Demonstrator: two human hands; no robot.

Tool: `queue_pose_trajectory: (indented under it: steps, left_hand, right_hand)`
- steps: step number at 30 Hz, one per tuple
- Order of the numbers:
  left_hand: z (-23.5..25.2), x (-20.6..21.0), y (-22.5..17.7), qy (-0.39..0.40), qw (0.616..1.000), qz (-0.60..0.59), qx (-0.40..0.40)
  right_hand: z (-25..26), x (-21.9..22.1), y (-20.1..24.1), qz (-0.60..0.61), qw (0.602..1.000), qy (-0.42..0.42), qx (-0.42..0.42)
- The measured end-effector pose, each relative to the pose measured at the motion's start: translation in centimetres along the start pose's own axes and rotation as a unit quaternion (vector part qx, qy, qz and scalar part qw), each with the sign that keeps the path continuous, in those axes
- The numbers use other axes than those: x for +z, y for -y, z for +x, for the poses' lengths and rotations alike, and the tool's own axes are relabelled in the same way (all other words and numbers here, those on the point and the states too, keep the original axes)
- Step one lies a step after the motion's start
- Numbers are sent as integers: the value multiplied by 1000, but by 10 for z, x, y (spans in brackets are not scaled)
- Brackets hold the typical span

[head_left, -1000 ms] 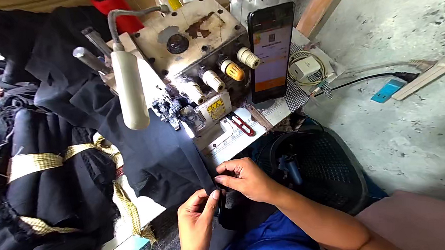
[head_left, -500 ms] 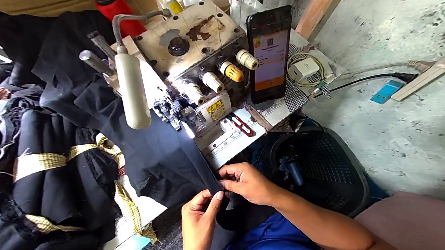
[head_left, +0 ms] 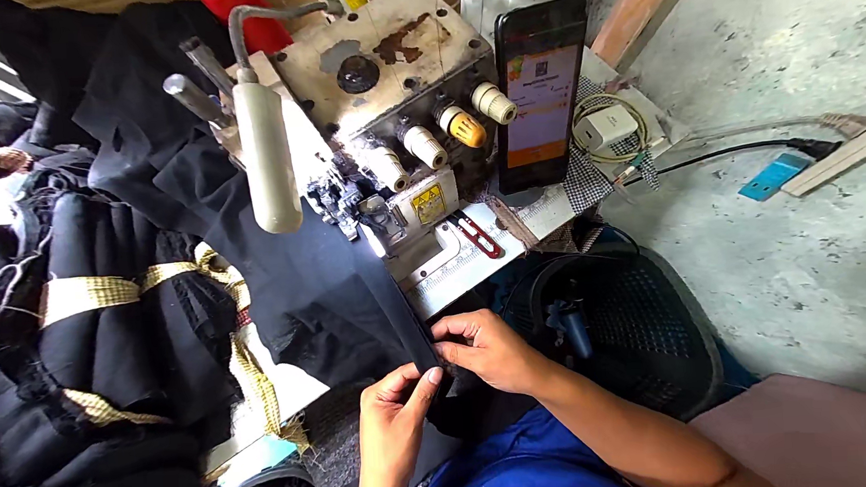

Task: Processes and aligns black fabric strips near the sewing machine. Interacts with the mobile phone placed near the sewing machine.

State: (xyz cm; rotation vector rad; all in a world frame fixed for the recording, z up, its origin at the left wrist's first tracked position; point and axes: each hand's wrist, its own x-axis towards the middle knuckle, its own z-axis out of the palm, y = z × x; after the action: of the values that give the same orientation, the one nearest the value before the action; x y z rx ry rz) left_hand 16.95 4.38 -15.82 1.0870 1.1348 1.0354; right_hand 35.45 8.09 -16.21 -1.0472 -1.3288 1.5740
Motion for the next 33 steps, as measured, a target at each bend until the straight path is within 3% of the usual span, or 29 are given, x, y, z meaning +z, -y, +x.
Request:
queue_pose_trajectory:
  steps: [11, 17, 23, 28, 31, 33]
  left_hand:
    - [-10, 1, -18, 52, 998, -11, 21]
    - [-13, 6, -18, -20, 999, 31, 34]
    - [-9, 6, -12, -15, 999, 35, 15]
    - [-4, 9, -3, -44, 997, 56, 6]
    - [-5, 5, -14, -14, 986, 156, 58]
    - [-4, -5, -39, -5, 947, 291, 134]
  right_hand:
    - [-3, -3, 11, -27, 999, 20, -16]
    - [-3, -4, 12, -20, 999, 23, -26]
    - [-3, -5, 11, 10, 999, 36, -27]
    - [-5, -2, 16, -23, 996, 27, -76]
    - [-7, 6, 20, -68, 994, -41, -78]
    - [-8, 4, 22, -56, 994, -48, -80]
